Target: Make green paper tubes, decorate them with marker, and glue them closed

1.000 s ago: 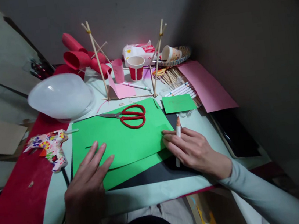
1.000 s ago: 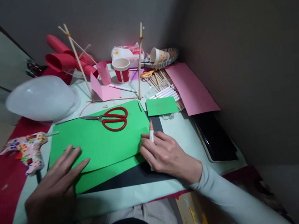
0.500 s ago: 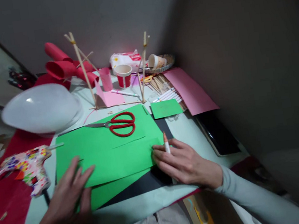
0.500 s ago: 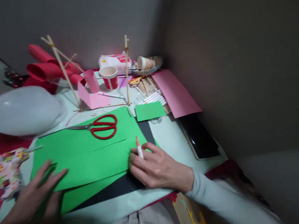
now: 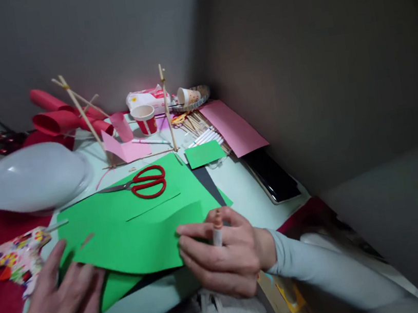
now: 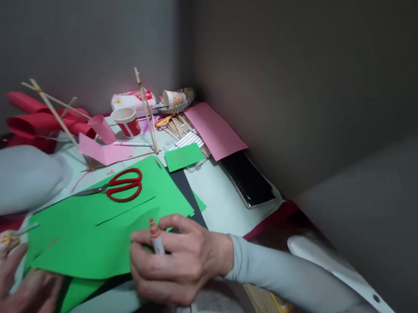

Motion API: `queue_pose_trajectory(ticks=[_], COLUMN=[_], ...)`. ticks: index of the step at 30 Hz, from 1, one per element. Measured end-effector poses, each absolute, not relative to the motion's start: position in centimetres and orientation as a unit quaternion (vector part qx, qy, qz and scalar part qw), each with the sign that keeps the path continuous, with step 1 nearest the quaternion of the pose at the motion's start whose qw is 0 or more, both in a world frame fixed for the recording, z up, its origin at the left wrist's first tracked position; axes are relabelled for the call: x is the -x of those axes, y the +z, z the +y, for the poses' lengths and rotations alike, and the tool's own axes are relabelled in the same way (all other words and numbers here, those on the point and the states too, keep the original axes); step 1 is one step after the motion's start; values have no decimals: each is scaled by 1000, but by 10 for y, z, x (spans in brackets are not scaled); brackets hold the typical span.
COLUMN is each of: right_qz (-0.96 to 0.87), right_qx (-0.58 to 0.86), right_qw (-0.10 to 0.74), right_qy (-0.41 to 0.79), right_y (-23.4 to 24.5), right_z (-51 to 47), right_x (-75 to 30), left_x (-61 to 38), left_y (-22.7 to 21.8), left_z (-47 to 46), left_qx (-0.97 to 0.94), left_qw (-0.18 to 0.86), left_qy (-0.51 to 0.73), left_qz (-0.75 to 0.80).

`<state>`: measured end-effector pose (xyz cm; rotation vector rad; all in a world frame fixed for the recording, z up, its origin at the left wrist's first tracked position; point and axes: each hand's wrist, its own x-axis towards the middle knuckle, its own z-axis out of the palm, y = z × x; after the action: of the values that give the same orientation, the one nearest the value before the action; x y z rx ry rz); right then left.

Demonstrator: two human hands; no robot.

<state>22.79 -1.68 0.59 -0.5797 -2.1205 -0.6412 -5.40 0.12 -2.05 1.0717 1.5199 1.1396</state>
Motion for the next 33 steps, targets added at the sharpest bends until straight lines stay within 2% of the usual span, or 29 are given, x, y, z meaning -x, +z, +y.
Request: queue_pose_trajectory(ticks=[2, 4, 9, 12, 16, 20, 24, 28, 30, 33], right_qz=[-859, -866, -882, -892, -889, -846, -739, -599, -571, -535], right_qx=[225, 205, 193, 216, 303, 388, 466, 433, 407, 407], right_qw=[390, 387, 369, 347, 311, 350, 481, 599, 602, 553], right_qy=[-244, -242, -219, -193, -143, -100, 71, 310, 383, 492], right_y=[11, 12, 2, -3, -13, -20, -11, -1, -2, -14], right_z=[-17, -14, 0, 9, 20, 23, 17, 20, 25, 31], right_x=[-237, -246, -261, -269, -274, -276, -269, -249, -234, -211], left_x=[46, 38, 29, 32, 35, 34, 32, 29, 29, 30], left_y=[-10, -3, 1, -4, -15, -32, -40, -40, -42, -45], left_z=[2, 3, 3, 3, 4, 7, 6, 4, 3, 2], left_qx=[-310, -268, -355, -458, -613, -716, -746, -764, -778, -785], left_qw=[529, 540, 523, 453, 273, 167, 112, 66, 41, 23], left_qy=[473, 484, 490, 461, 370, 339, 315, 308, 320, 315], left_qz=[632, 634, 601, 610, 643, 587, 576, 562, 540, 532])
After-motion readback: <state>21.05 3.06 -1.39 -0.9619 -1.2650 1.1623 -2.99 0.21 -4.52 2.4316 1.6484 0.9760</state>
